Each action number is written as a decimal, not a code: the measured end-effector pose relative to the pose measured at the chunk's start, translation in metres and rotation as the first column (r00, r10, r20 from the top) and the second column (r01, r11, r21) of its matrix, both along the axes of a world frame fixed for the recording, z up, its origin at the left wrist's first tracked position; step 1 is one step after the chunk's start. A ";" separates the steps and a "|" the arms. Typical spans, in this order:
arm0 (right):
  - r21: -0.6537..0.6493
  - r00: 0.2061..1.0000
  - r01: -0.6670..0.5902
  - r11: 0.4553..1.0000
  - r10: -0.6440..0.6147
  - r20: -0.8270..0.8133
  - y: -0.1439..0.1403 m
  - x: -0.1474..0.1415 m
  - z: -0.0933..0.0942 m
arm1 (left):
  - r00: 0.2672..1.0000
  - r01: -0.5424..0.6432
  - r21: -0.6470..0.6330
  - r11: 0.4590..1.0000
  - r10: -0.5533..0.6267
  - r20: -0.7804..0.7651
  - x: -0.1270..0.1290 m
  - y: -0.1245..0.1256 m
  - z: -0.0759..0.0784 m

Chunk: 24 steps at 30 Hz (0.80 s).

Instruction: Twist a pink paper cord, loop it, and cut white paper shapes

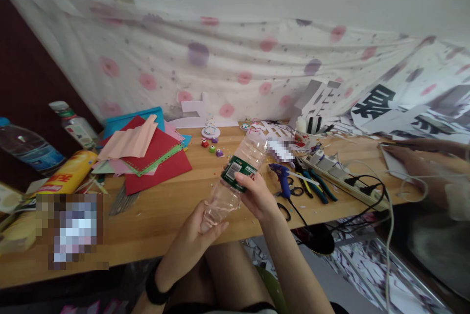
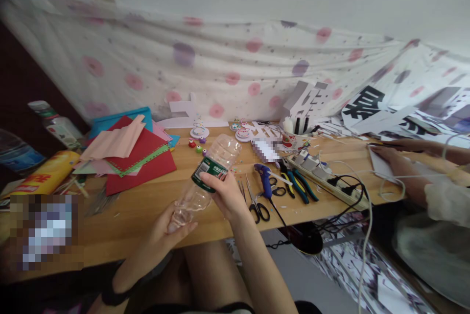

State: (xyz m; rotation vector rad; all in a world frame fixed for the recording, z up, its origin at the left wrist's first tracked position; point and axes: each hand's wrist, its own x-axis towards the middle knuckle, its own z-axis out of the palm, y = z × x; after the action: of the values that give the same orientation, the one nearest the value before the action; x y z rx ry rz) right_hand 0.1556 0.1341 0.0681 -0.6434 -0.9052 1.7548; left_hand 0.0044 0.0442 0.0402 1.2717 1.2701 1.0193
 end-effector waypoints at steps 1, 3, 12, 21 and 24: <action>-0.003 1.000 0.013 1.000 -0.013 -0.004 0.001 0.001 0.001 | 0.999 -0.016 0.005 1.000 0.016 -0.033 0.000 -0.001 0.001; -0.008 0.999 0.034 0.999 -0.034 -0.019 0.003 0.003 0.001 | 0.995 -0.046 0.009 0.999 0.046 -0.087 0.000 -0.004 0.004; -0.055 1.000 -0.011 0.998 0.011 -0.002 0.018 0.013 0.003 | 0.994 -0.067 -0.022 0.998 0.064 -0.091 -0.004 -0.008 0.003; -0.085 0.998 -0.025 0.996 0.019 -0.067 0.016 0.022 0.000 | 0.823 0.261 -0.156 0.953 -0.135 0.551 -0.009 0.008 -0.014; -0.072 0.995 -0.065 0.995 0.059 -0.077 0.014 0.021 -0.002 | 0.679 0.411 -0.211 0.887 -0.143 0.720 -0.004 0.008 -0.018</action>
State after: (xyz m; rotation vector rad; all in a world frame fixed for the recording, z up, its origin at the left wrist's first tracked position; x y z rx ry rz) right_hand 0.1769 0.1477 0.0660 -0.5986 -0.8191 1.8631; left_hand 0.0001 0.0523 0.0222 0.6538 0.5965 0.8557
